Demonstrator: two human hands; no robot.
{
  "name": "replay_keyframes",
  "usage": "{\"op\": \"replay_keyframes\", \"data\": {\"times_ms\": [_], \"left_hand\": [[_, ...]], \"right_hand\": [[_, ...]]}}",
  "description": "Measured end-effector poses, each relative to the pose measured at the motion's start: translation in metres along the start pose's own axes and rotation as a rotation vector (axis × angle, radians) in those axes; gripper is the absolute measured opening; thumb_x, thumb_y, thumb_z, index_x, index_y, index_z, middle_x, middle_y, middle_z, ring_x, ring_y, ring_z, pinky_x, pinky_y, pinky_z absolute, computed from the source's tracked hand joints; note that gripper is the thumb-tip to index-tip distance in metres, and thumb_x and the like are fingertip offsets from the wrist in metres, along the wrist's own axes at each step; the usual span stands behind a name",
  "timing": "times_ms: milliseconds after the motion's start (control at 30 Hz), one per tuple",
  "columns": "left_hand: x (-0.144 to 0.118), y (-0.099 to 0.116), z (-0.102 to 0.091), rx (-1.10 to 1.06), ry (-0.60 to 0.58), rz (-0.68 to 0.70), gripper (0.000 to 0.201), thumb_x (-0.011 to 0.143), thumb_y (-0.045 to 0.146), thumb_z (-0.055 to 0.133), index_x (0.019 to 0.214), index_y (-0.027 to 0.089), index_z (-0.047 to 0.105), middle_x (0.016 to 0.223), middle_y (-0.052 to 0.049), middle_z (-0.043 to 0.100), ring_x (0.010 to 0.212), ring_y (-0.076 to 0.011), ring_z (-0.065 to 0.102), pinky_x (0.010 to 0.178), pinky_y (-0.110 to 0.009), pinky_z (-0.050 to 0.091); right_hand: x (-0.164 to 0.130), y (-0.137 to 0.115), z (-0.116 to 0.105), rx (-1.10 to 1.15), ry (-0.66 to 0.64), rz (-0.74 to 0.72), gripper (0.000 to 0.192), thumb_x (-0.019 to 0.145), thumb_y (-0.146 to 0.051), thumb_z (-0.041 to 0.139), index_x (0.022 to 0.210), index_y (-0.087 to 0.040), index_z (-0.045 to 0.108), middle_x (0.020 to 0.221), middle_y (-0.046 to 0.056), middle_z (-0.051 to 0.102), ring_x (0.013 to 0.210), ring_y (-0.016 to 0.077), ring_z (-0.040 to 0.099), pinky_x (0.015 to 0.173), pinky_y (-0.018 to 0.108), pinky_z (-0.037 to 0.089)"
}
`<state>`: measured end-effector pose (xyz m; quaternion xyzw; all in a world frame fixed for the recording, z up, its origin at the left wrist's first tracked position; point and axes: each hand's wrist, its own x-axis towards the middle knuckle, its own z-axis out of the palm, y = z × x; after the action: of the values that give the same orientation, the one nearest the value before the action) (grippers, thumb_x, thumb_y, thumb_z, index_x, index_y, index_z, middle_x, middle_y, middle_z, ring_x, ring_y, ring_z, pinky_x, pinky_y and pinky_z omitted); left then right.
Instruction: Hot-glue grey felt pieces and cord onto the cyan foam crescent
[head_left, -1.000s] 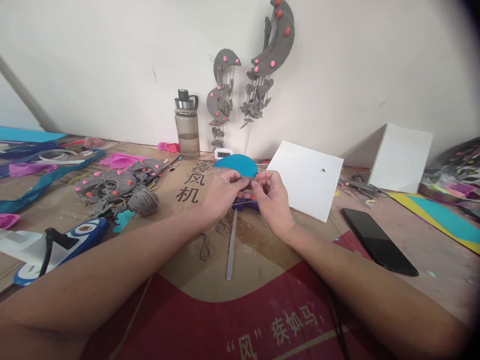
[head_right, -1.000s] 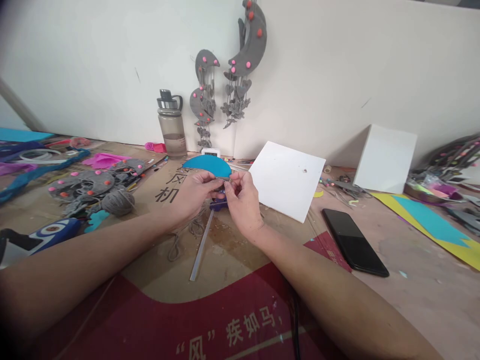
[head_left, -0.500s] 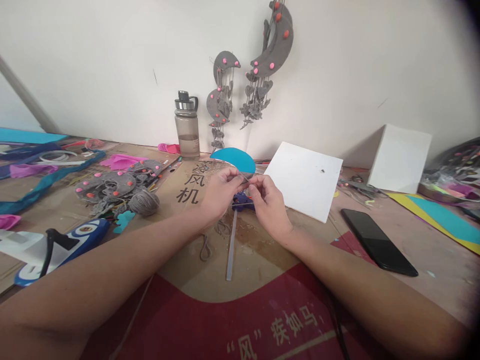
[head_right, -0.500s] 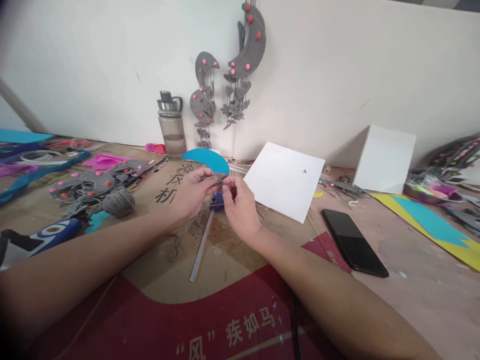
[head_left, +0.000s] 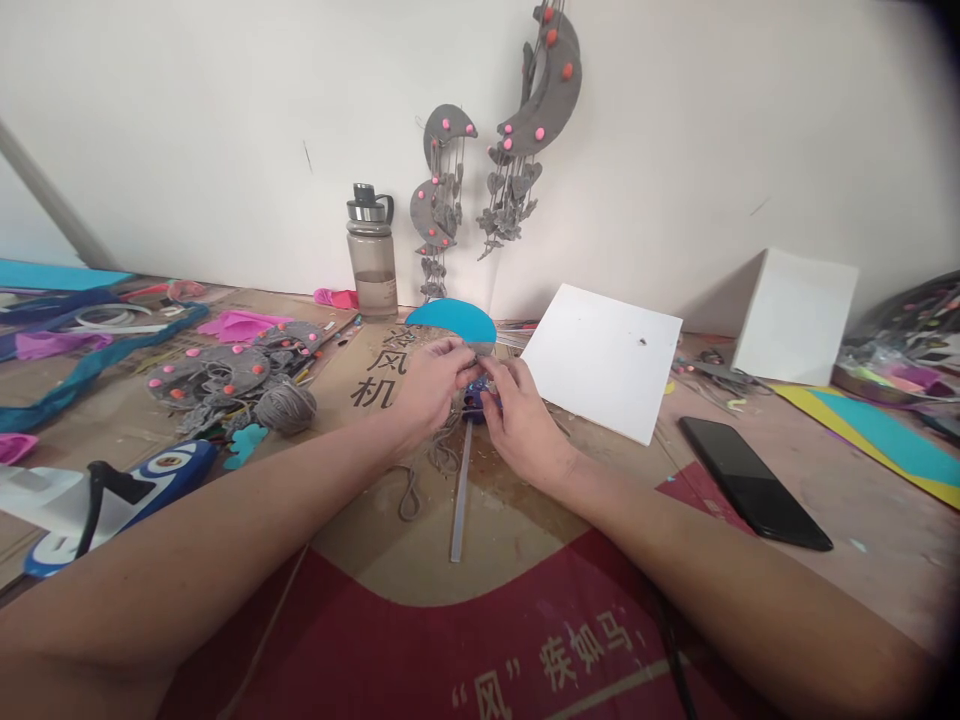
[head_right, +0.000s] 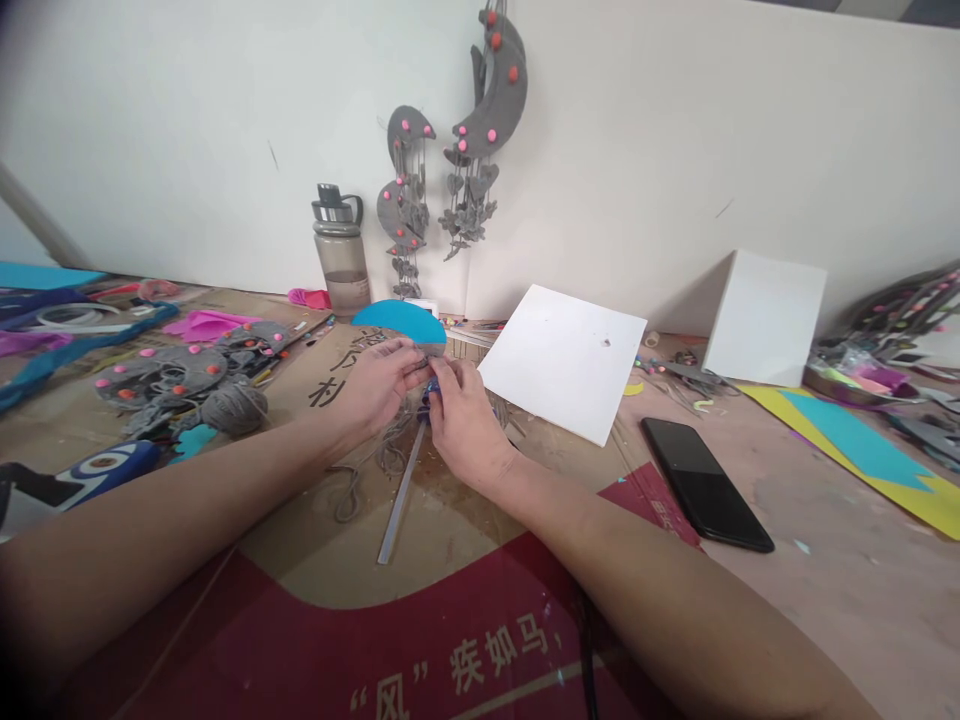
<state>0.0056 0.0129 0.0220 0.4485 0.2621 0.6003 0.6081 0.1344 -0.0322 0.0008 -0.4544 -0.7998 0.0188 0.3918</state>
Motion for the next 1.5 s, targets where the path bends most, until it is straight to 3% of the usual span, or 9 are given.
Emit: {"op": "replay_keyframes", "data": {"times_ms": [200, 367, 533, 733, 867, 967, 1100, 1267, 1500], "left_hand": [[0.008, 0.0, -0.009, 0.015, 0.042, 0.007, 0.016, 0.069, 0.018, 0.072, 0.065, 0.015, 0.057, 0.07, -0.001, 0.06, 0.074, -0.011, 0.063, 0.083, -0.028, 0.054], [0.032, 0.001, -0.037, 0.025, 0.172, 0.107, 0.016, 0.073, 0.017, 0.071, 0.065, 0.014, 0.056, 0.068, 0.0, 0.059, 0.076, -0.0114, 0.066, 0.087, -0.03, 0.055], [0.058, 0.01, -0.074, 0.001, 0.436, 0.345, 0.022, 0.074, 0.011, 0.068, 0.06, 0.014, 0.051, 0.066, 0.003, 0.055, 0.068, -0.0075, 0.062, 0.084, -0.029, 0.056], [0.073, 0.027, -0.088, 0.006, 0.546, 0.417, 0.022, 0.081, 0.012, 0.063, 0.064, 0.016, 0.05, 0.066, 0.004, 0.056, 0.072, -0.0085, 0.063, 0.086, -0.03, 0.055], [0.071, 0.065, -0.08, 0.013, 0.504, 0.544, 0.025, 0.086, 0.013, 0.061, 0.068, 0.02, 0.046, 0.065, 0.006, 0.054, 0.08, -0.0077, 0.062, 0.099, -0.035, 0.052], [0.056, 0.109, -0.061, 0.002, 0.369, 0.711, 0.023, 0.091, 0.013, 0.053, 0.071, 0.02, 0.046, 0.067, 0.004, 0.049, 0.084, -0.0075, 0.063, 0.105, -0.033, 0.048], [0.025, 0.148, -0.025, -0.078, 0.203, 0.707, 0.007, 0.094, 0.01, 0.048, 0.087, 0.008, 0.05, 0.086, -0.001, 0.055, 0.106, -0.0131, 0.062, 0.109, -0.033, 0.042], [0.005, 0.144, 0.005, -0.261, 0.122, 0.546, 0.015, 0.092, 0.006, 0.049, 0.104, -0.004, 0.048, 0.113, -0.015, 0.057, 0.12, -0.0237, 0.057, 0.104, -0.028, 0.047], [-0.005, 0.127, 0.022, -0.339, 0.1, 0.346, 0.012, 0.093, 0.006, 0.044, 0.102, 0.002, 0.051, 0.116, -0.014, 0.06, 0.125, -0.0249, 0.055, 0.091, -0.019, 0.054]], "right_hand": [[0.002, -0.002, -0.006, 0.01, 0.019, -0.02, 0.039, 0.092, -0.019, 0.04, 0.13, -0.02, 0.047, 0.125, 0.015, 0.049, 0.122, 0.0251, 0.047, 0.103, 0.047, 0.043], [0.012, 0.01, -0.021, -0.043, 0.064, 0.059, 0.027, 0.089, -0.018, 0.043, 0.115, -0.017, 0.053, 0.109, 0.013, 0.059, 0.103, 0.0243, 0.055, 0.089, 0.043, 0.047], [0.018, 0.017, -0.03, -0.148, -0.137, 0.19, 0.013, 0.087, -0.016, 0.047, 0.093, -0.018, 0.058, 0.088, 0.007, 0.063, 0.085, 0.0215, 0.056, 0.082, 0.039, 0.045], [0.009, 0.006, -0.021, -0.359, -0.247, 0.097, 0.021, 0.087, -0.017, 0.048, 0.104, -0.015, 0.06, 0.105, 0.015, 0.061, 0.099, 0.0292, 0.052, 0.088, 0.045, 0.044], [0.002, 0.005, -0.015, -0.475, -0.372, 0.147, 0.035, 0.084, -0.013, 0.049, 0.117, -0.013, 0.057, 0.114, 0.019, 0.055, 0.105, 0.0339, 0.05, 0.086, 0.047, 0.044], [-0.001, 0.007, -0.01, -0.46, -0.392, 0.163, 0.036, 0.083, -0.012, 0.049, 0.119, -0.013, 0.055, 0.118, 0.02, 0.052, 0.103, 0.0322, 0.052, 0.085, 0.047, 0.046], [0.0, 0.006, -0.008, -0.421, -0.331, 0.163, 0.035, 0.084, -0.012, 0.046, 0.118, -0.014, 0.055, 0.117, 0.019, 0.052, 0.104, 0.0318, 0.052, 0.088, 0.049, 0.045], [0.004, -0.014, -0.017, -0.1, -0.088, 0.05, 0.031, 0.089, -0.018, 0.047, 0.119, -0.017, 0.052, 0.12, 0.013, 0.053, 0.114, 0.0269, 0.047, 0.098, 0.046, 0.042], [0.006, -0.044, -0.003, 0.625, -0.346, 0.261, 0.043, 0.083, -0.041, 0.063, 0.119, -0.024, 0.049, 0.118, 0.007, 0.058, 0.1, 0.0177, 0.058, 0.088, 0.037, 0.049]]}}
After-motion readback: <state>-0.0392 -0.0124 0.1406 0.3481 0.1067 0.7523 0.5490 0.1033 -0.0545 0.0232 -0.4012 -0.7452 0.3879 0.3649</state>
